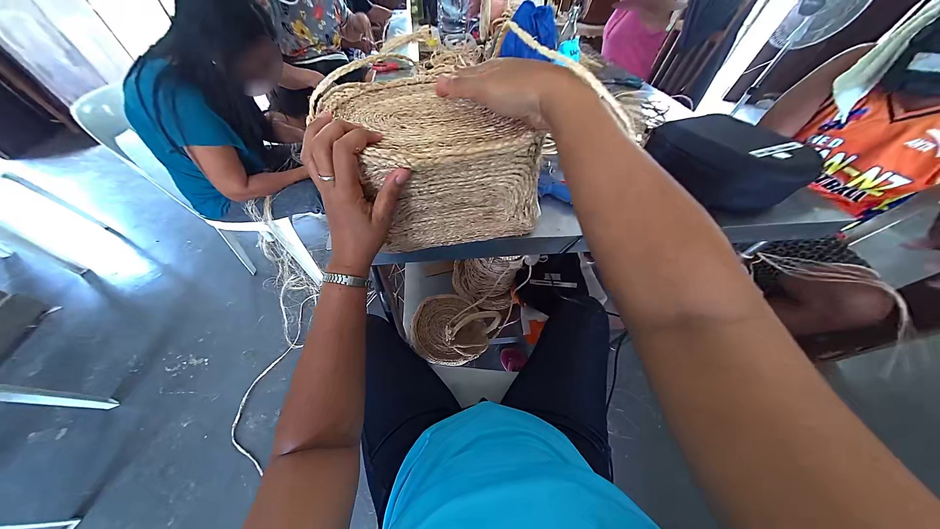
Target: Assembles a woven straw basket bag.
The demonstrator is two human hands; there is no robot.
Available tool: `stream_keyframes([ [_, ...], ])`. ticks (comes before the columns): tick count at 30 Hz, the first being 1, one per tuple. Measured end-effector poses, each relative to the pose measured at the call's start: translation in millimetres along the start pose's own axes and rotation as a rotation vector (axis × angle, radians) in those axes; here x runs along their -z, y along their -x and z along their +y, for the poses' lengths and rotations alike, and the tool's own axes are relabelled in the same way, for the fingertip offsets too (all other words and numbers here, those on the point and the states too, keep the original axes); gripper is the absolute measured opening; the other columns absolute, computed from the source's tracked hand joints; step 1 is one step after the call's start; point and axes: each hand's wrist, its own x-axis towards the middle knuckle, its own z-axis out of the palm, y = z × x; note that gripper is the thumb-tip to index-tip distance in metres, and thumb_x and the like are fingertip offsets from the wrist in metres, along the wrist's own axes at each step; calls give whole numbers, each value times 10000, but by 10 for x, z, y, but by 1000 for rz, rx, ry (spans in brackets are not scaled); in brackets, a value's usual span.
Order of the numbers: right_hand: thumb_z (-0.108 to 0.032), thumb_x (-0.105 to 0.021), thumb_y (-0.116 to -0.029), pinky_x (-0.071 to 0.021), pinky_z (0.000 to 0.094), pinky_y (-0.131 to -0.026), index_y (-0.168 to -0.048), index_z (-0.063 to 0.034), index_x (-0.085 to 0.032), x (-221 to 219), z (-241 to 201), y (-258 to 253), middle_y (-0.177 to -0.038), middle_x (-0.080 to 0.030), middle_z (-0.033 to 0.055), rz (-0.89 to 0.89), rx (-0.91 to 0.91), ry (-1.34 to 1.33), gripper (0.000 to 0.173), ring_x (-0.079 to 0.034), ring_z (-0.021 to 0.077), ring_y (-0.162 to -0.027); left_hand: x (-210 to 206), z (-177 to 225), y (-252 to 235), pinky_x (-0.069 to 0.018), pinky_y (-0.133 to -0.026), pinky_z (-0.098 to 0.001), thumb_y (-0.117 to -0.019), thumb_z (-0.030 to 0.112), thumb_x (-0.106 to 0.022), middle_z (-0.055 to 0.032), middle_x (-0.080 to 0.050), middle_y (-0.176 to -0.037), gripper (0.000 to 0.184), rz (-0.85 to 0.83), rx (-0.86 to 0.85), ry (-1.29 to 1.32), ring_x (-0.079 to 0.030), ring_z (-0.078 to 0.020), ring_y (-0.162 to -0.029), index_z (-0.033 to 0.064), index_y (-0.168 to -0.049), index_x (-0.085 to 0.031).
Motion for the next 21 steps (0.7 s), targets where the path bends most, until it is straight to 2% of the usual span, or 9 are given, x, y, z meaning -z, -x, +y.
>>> stream_keyframes([
  [1, -537, -388, -1078, -367, 513, -1164, -1505, -171, -524, -17, 15, -17, -1509, -536, 78, 1, 36, 59, 578, -493, 216, -1399, -11, -36, -16, -218, -1220, -534, -999, 520, -581, -196, -582, -1328, 502, -16, 3, 7, -374, -395, -1427, 80, -1234, -641],
  [2, -524, -396, -1081, -346, 537, -1166, -1501, -169, -527, -39, 36, -50, -1515, -529, 89, 11, 61, 100, 566, -480, 237, -1408, -26, -75, -30, -213, -1223, -533, -1004, 526, -568, -197, -580, -1334, 509, -27, 2, 11, -370, -391, -1432, 80, -1239, -636],
  [5, -480, -428, -1085, -376, 533, -1133, -1454, -169, -561, -83, 67, -102, -1451, -575, 101, 27, 97, 132, 501, -526, 243, -1353, -55, -155, -54, -213, -1216, -538, -1008, 530, -553, -207, -583, -1330, 523, -29, -18, 23, -378, -397, -1424, 65, -1235, -630],
  [10, -483, -476, -1069, -391, 558, -1120, -1496, -157, -506, -114, 102, -144, -1411, -605, 130, 44, 112, 182, 538, -553, 277, -1331, -115, -93, -35, -199, -1225, -542, -996, 492, -574, -215, -572, -1341, 489, 18, 15, 66, -356, -408, -1440, 59, -1218, -630],
  [13, -478, -463, -1075, -359, 599, -1122, -1507, -162, -493, -136, 49, -84, -1436, -582, 154, 45, 101, 209, 536, -521, 321, -1360, -135, -68, -19, -188, -1231, -535, -998, 494, -562, -224, -560, -1352, 495, 39, 33, 76, -343, -404, -1450, 56, -1219, -629],
  [16, -478, -452, -1078, -361, 594, -1122, -1507, -163, -492, -145, 33, -60, -1433, -586, 156, 50, 100, 228, 534, -522, 327, -1360, -153, -88, -12, -189, -1229, -537, -1005, 501, -547, -208, -568, -1344, 489, 57, 18, 91, -348, -397, -1447, 63, -1205, -632],
  [21, -508, -454, -1069, -358, 610, -1122, -1512, -180, -490, -133, 64, -107, -1426, -593, 153, 53, 112, 252, 552, -522, 336, -1361, -156, -112, -22, -177, -1237, -531, -1087, 393, -366, -199, -588, -1310, 444, 65, -5, 100, -359, -391, -1441, 59, -1182, -641],
])
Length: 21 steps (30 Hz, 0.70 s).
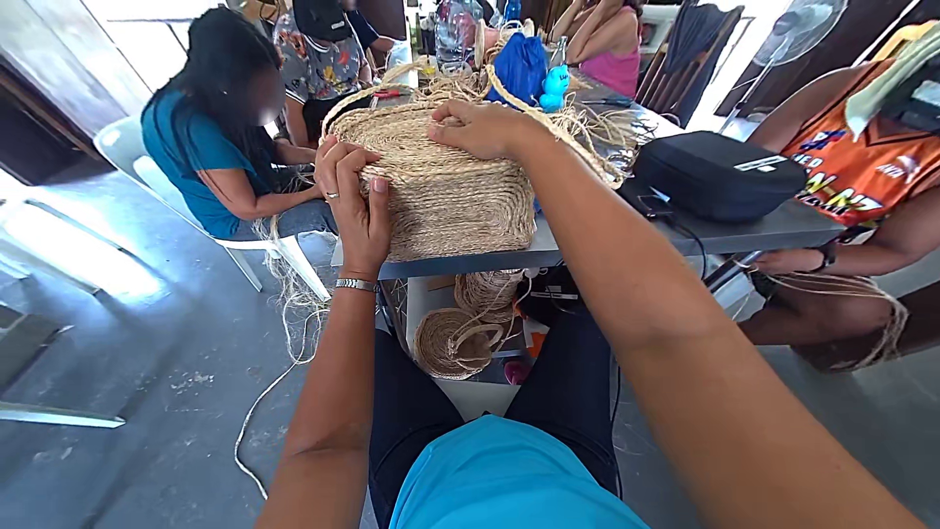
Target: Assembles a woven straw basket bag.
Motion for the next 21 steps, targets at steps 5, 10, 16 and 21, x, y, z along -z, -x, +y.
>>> stream_keyframes([
  [5, -517, -454, -1066, -356, 606, -1127, -1511, -184, -490, -19, 27, -30, -1421, -602, 134, 6, 8, 7, 557, -527, 321, -1360, -13, 22, -1, -180, -1244, -517, -1095, 343, -344, -212, -583, -1315, 428, 12, 15, -23, -360, -391, -1444, 54, -1173, -649],
  [10, -544, -434, -1064, -356, 614, -1125, -1519, -197, -477, -30, 35, -44, -1431, -593, 137, 1, -2, 17, 574, -519, 329, -1368, -2, 42, 8, -187, -1237, -528, -1089, 356, -366, -210, -586, -1321, 426, 12, 11, -18, -361, -397, -1442, 50, -1189, -645],
  [16, -503, -436, -1076, -345, 627, -1122, -1518, -168, -475, -9, -10, 16, -1416, -599, 162, -3, 10, 24, 557, -516, 349, -1365, -20, 37, 18, -195, -1239, -516, -1103, 337, -324, -232, -578, -1326, 452, 22, -4, -37, -366, -399, -1441, 27, -1197, -639],
  [21, -400, -373, -1114, -344, 591, -1145, -1544, -199, -448, 50, 22, -7, -1487, -547, 128, -60, 24, 15, 481, -494, 298, -1395, -24, 43, 17, -184, -1253, -513, -1109, 343, -318, -213, -583, -1336, 450, 23, -1, -34, -360, -388, -1456, 39, -1196, -639],
])
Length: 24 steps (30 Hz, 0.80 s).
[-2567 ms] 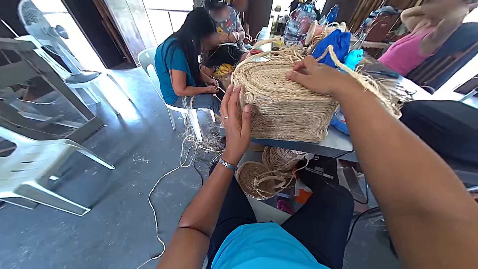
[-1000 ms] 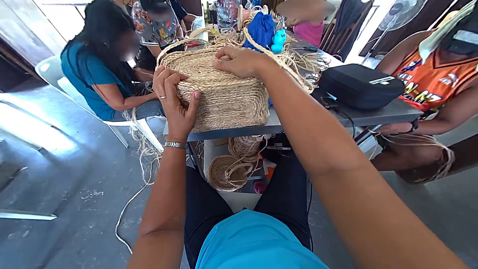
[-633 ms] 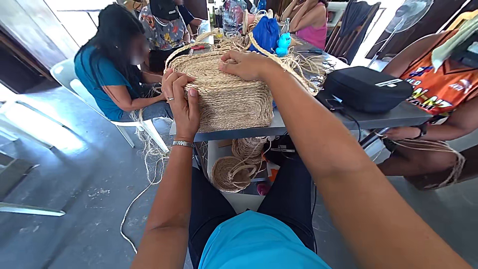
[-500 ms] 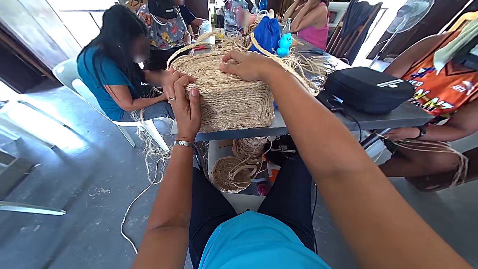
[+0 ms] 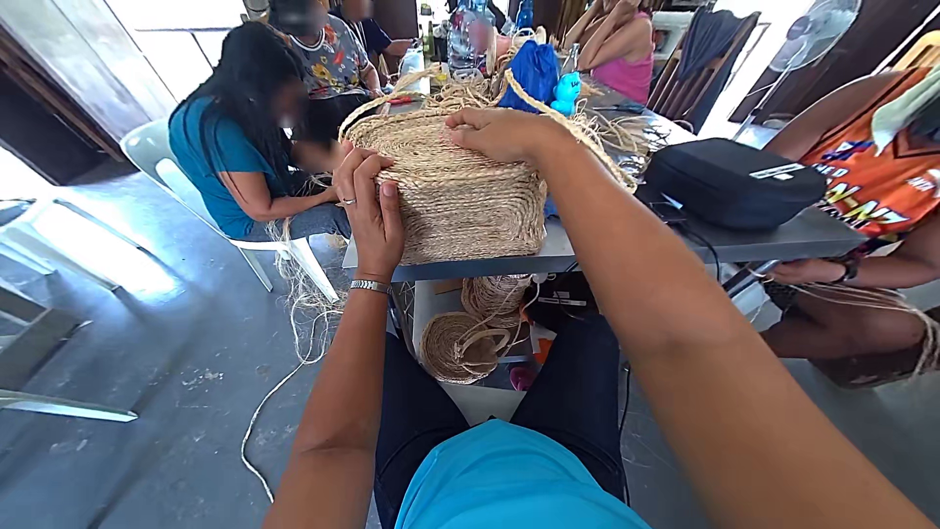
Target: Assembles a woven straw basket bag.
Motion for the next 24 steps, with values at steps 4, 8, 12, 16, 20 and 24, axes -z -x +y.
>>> stream_keyframes([
  [4, -338, -369, -1121, -345, 553, -1161, -1549, -204, -447, 6, 52, -40, -1521, -519, 97, -16, 4, -31, 455, -478, 262, -1412, -10, -4, 5, -192, -1249, -509, -1107, 332, -318, -217, -590, -1314, 443, 16, -13, -13, -377, -394, -1440, 35, -1187, -637],
  [8, -325, -367, -1122, -339, 547, -1164, -1546, -194, -450, 4, 31, -25, -1521, -519, 101, -14, 1, -37, 452, -472, 262, -1417, -6, -4, 4, -187, -1252, -511, -1106, 321, -323, -220, -586, -1317, 428, 13, -15, -14, -370, -392, -1447, 41, -1177, -639],
  [12, -322, -373, -1121, -348, 540, -1161, -1543, -192, -453, -1, 40, -26, -1516, -524, 97, -13, 6, -42, 449, -483, 253, -1407, -11, -4, -3, -183, -1254, -515, -1106, 329, -328, -212, -590, -1308, 429, 17, -18, -7, -366, -393, -1448, 43, -1167, -642],
  [16, -332, -366, -1122, -349, 546, -1157, -1549, -205, -445, 3, 35, -30, -1519, -522, 93, -18, -5, -25, 453, -480, 257, -1410, -8, -7, 6, -186, -1252, -512, -1106, 323, -329, -216, -583, -1324, 426, 16, -12, -5, -364, -387, -1451, 43, -1178, -641],
  [20, -341, -365, -1122, -340, 550, -1164, -1556, -209, -441, 12, 14, -6, -1526, -515, 98, -16, -13, -25, 460, -472, 263, -1418, -10, -7, 8, -184, -1256, -513, -1108, 329, -325, -218, -577, -1333, 429, 16, -14, -7, -354, -391, -1459, 43, -1184, -635],
  [24, -337, -366, -1120, -342, 552, -1160, -1550, -203, -447, 7, 6, -3, -1521, -518, 103, -14, -9, -25, 457, -476, 268, -1414, -7, 2, 8, -188, -1252, -514, -1107, 328, -324, -223, -574, -1337, 435, 14, -5, -6, -354, -397, -1456, 36, -1194, -634],
])
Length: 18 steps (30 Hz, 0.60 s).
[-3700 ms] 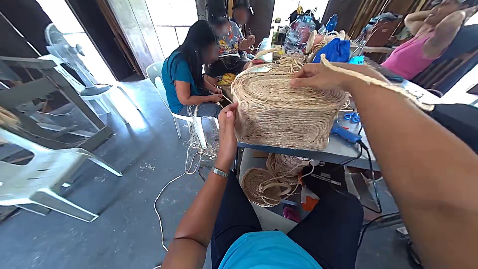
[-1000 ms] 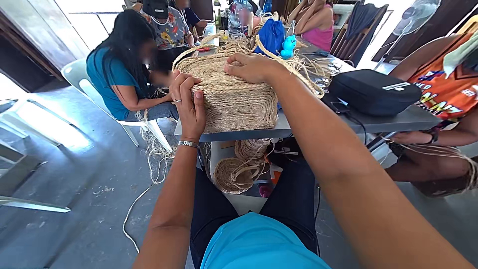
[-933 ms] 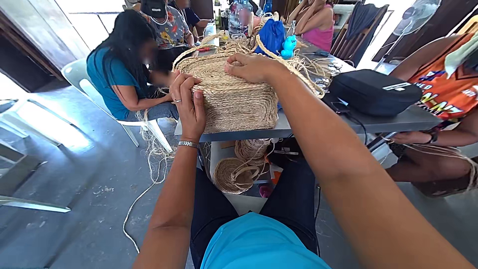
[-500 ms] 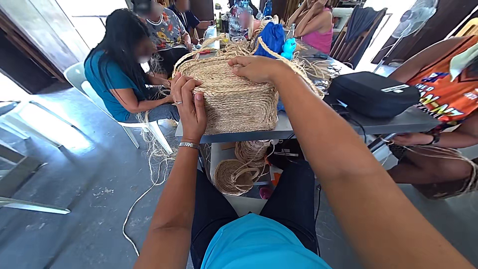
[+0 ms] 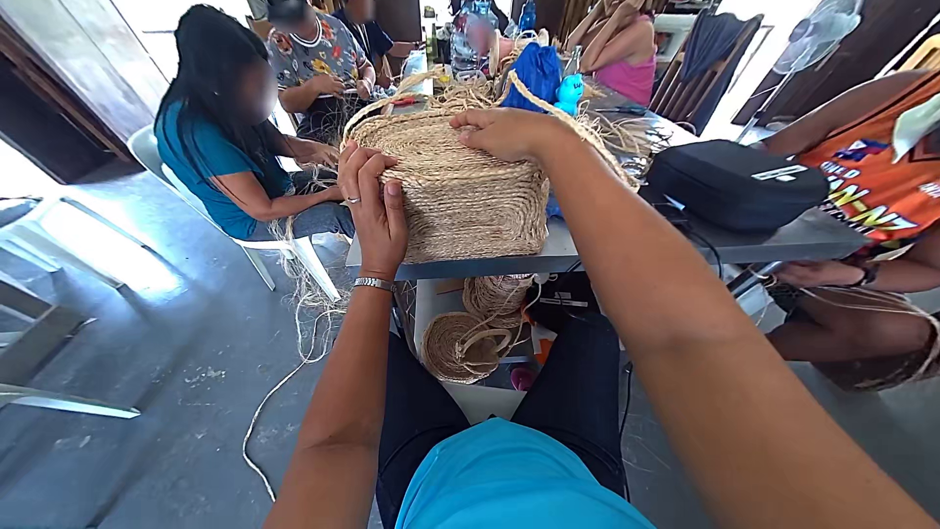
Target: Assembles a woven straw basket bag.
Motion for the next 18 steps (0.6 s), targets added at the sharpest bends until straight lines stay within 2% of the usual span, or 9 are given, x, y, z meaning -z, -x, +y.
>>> stream_keyframes([
  [4, -337, -358, -1122, -328, 555, -1169, -1558, -211, -439, 5, 5, 0, -1535, -506, 96, -2, 4, 15, 460, -458, 267, -1430, -4, -6, 4, -183, -1252, -518, -1105, 339, -321, -217, -577, -1337, 444, -3, 2, 0, -360, -391, -1454, 43, -1188, -640],
  [6, -327, -359, -1122, -327, 557, -1170, -1558, -212, -441, 1, -8, 12, -1537, -505, 95, 3, 4, 20, 458, -454, 270, -1434, -6, -23, 13, -184, -1250, -525, -1093, 408, -348, -220, -572, -1347, 478, -1, 0, 4, -357, -395, -1454, 42, -1205, -634],
  [10, -339, -350, -1120, -322, 569, -1166, -1552, -223, -450, -14, -16, 14, -1530, -514, 91, 18, -5, 32, 458, -456, 276, -1431, -5, -44, 28, -203, -1239, -542, -965, 625, -557, -230, -565, -1354, 645, -8, 3, -29, -361, -415, -1448, 48, -1248, -613],
  [13, -395, -334, -1121, -329, 598, -1149, -1545, -229, -459, -40, -22, 9, -1495, -550, 97, 41, -8, 51, 472, -483, 295, -1409, -15, -42, 27, -220, -1236, -546, -883, 631, -678, -235, -568, -1358, 688, -4, 15, -49, -371, -425, -1442, 47, -1242, -614],
  [18, -429, -329, -1119, -345, 597, -1136, -1534, -216, -467, -63, -48, 40, -1472, -568, 111, 60, -19, 57, 487, -497, 309, -1395, -18, -26, 28, -209, -1239, -539, -903, 599, -674, -235, -553, -1375, 651, -5, 25, -40, -357, -413, -1453, 48, -1246, -611],
])
